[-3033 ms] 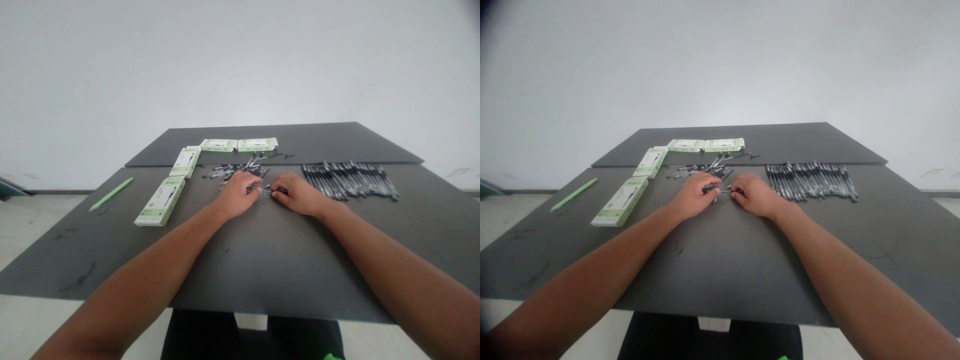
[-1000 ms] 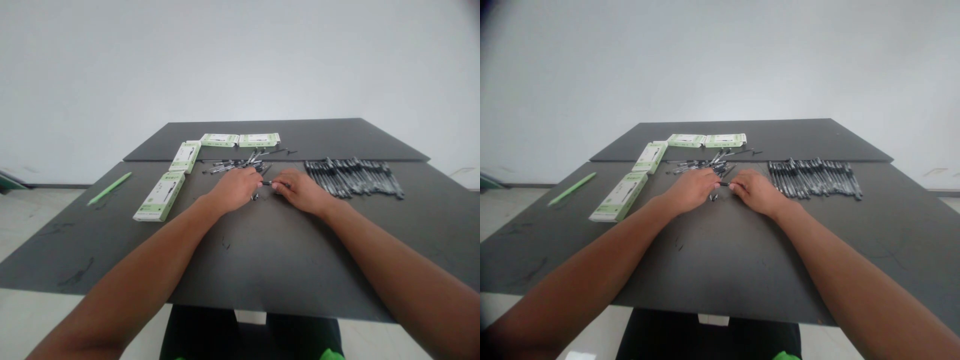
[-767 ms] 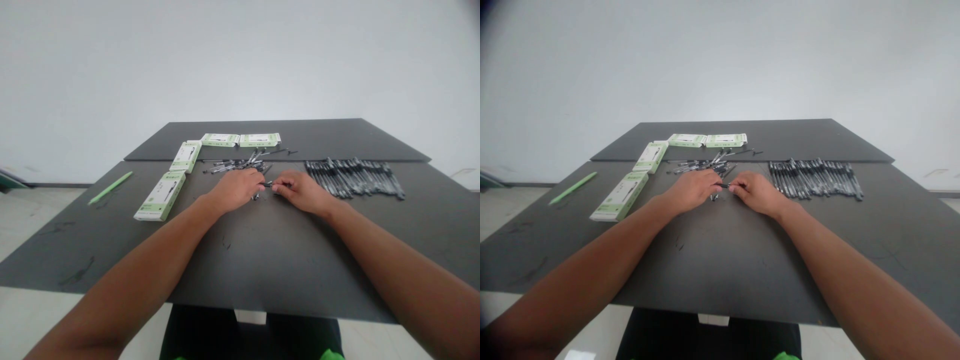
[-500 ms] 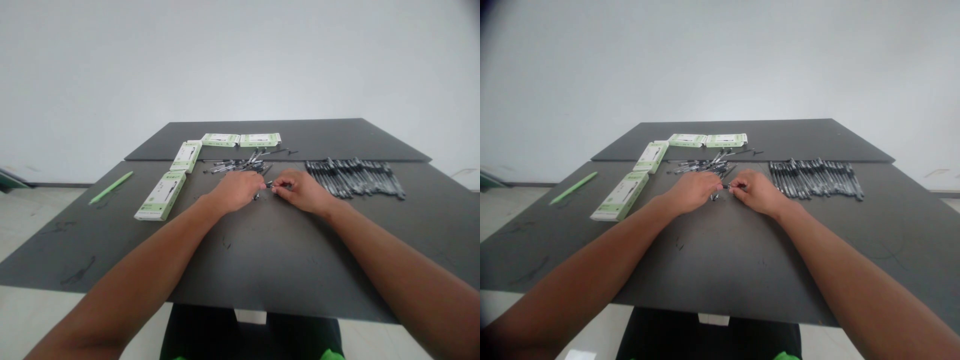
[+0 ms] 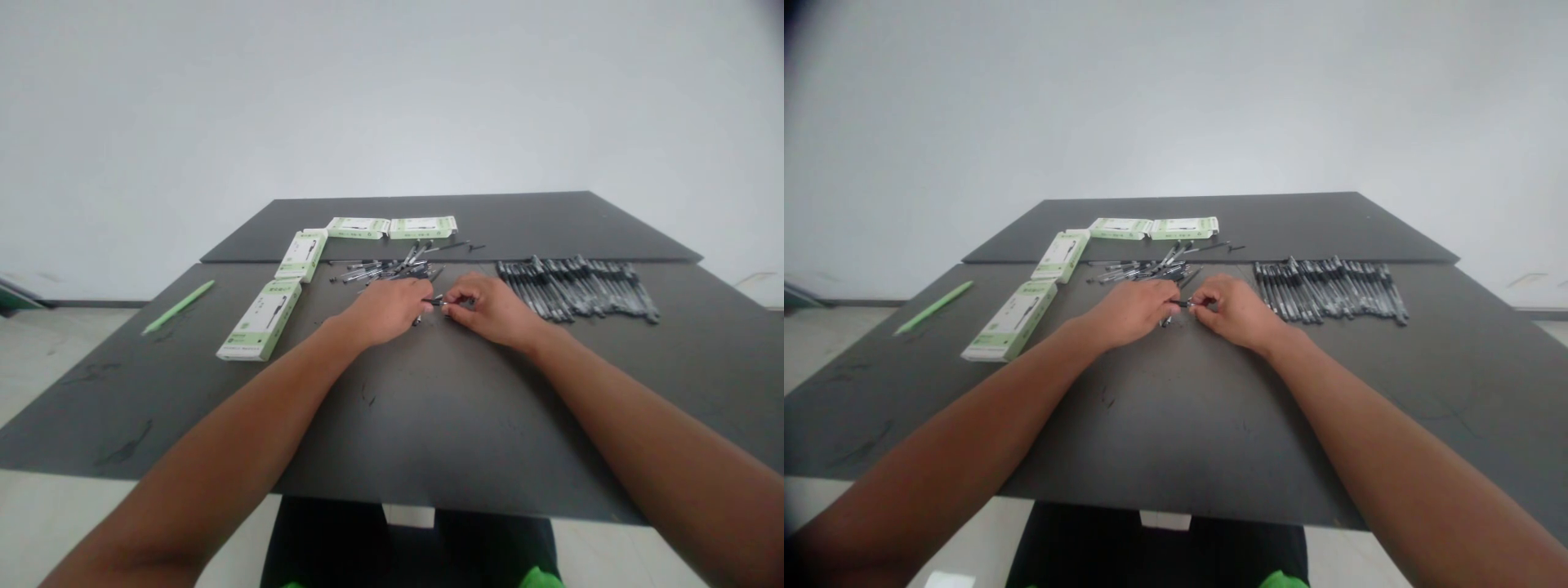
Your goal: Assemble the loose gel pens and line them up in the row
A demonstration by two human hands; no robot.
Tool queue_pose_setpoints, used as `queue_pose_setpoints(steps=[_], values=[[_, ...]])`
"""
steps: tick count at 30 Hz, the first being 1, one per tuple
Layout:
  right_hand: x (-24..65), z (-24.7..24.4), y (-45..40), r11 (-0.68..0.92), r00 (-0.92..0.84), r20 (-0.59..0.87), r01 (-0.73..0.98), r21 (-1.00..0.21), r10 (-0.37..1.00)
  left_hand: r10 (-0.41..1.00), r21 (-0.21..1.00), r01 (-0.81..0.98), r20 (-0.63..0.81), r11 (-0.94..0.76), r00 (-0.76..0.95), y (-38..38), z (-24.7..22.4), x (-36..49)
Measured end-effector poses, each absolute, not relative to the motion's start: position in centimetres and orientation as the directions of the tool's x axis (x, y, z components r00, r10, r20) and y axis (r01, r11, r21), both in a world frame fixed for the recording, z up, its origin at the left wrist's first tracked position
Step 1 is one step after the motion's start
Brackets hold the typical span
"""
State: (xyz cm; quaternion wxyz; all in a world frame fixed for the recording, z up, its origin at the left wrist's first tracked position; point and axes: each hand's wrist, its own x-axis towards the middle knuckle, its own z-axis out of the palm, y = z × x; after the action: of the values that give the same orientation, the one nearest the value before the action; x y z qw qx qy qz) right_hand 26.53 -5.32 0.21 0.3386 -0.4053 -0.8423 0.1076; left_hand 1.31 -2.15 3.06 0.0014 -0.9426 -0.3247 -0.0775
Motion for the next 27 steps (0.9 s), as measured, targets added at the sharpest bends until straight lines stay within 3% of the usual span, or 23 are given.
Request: queue_pose_setpoints(steps=[3, 7, 12, 16, 27], values=[[26.6, 0.2, -5.3, 0.649, -0.444, 0.48, 0.606, -0.461, 0.756, 0.577, 0.026, 0.579, 0.12, -0.815, 0.808, -2.2, 3.1, 1.3], [26.6, 0.0, -5.3, 0.646, -0.438, 0.485, 0.61, -0.459, 0.757, 0.624, 0.098, 0.617, 0.166, -0.781, 0.763, -2.2, 3.1, 1.3], [26.7, 0.2, -5.4, 0.658, -0.453, 0.487, 0.606, -0.446, 0.747, 0.584, 0.046, 0.583, 0.133, -0.811, 0.801, -1.9, 3.0, 1.0], [26.8, 0.2, -5.3, 0.646, -0.433, 0.49, 0.613, -0.455, 0.756, 0.581, 0.071, 0.578, 0.153, -0.813, 0.799, -1.7, 2.8, 0.8], [27.4, -0.3, -4.7, 0.557, -0.429, 0.381, 0.756, -0.343, 0.819, 0.628, 0.043, 0.631, 0.174, -0.775, 0.759, -1.0, 3.1, -1.1]])
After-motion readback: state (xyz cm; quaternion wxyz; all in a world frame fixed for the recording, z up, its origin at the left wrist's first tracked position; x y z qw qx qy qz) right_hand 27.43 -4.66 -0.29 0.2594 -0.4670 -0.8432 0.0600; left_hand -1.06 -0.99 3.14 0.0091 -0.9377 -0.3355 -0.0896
